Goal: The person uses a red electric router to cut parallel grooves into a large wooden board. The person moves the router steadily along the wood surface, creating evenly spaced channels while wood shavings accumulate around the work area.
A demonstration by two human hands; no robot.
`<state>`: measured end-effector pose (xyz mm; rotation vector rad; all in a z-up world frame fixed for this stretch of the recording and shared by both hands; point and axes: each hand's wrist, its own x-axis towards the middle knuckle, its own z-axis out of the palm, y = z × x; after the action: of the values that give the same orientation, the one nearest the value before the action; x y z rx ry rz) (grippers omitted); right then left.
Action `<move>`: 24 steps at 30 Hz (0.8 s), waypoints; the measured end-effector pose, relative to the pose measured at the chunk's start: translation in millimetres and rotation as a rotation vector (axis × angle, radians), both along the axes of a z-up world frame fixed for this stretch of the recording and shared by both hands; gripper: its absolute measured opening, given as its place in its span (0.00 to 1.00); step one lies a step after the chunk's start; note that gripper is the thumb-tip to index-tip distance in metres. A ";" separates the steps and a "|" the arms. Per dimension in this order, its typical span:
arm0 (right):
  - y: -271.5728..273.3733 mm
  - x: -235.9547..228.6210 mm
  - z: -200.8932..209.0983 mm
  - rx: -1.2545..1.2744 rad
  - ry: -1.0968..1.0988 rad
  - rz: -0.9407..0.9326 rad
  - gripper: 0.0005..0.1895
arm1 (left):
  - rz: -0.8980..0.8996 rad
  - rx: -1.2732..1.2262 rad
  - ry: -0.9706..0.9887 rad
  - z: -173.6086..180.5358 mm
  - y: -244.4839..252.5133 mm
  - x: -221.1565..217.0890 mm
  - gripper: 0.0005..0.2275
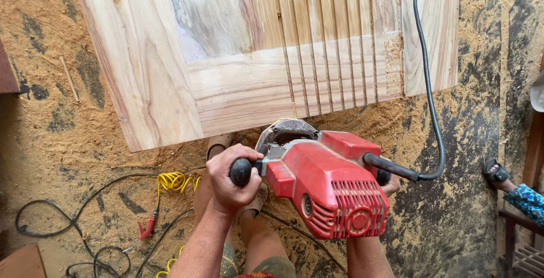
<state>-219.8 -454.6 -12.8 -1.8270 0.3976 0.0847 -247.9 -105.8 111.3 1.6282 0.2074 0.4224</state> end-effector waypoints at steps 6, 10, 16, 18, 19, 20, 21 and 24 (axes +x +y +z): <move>-8.3 -13.1 12.5 -0.006 -0.045 -0.020 0.15 | 0.016 -0.039 -0.014 4.3 -3.6 -0.9 0.08; -5.8 -3.6 8.2 0.008 -0.076 -0.007 0.15 | 0.019 -0.023 -0.055 1.0 -2.4 3.5 0.09; -6.0 -5.4 11.8 0.019 -0.127 -0.019 0.15 | -0.001 -0.026 -0.047 -4.5 -0.4 0.2 0.08; -0.6 -3.4 3.4 0.007 -0.140 -0.016 0.15 | 0.003 -0.026 -0.023 -6.9 -0.8 -1.4 0.08; -1.6 -8.3 3.0 0.005 -0.127 -0.022 0.15 | 0.004 -0.022 0.000 -6.4 -3.2 -5.0 0.08; -3.6 -14.2 4.5 -0.001 -0.118 -0.028 0.15 | 0.005 -0.018 0.022 -4.5 -5.8 -9.0 0.08; -3.8 -11.6 3.6 0.003 -0.123 -0.023 0.15 | 0.010 -0.023 0.010 -4.5 -6.7 -6.5 0.08; -0.2 -2.2 5.2 0.017 -0.171 -0.012 0.15 | 0.020 -0.026 -0.014 4.0 -4.2 -3.2 0.09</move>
<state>-222.0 -454.7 -7.6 -1.7993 0.2869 -0.0759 -251.0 -110.1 115.3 1.5983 0.2180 0.4452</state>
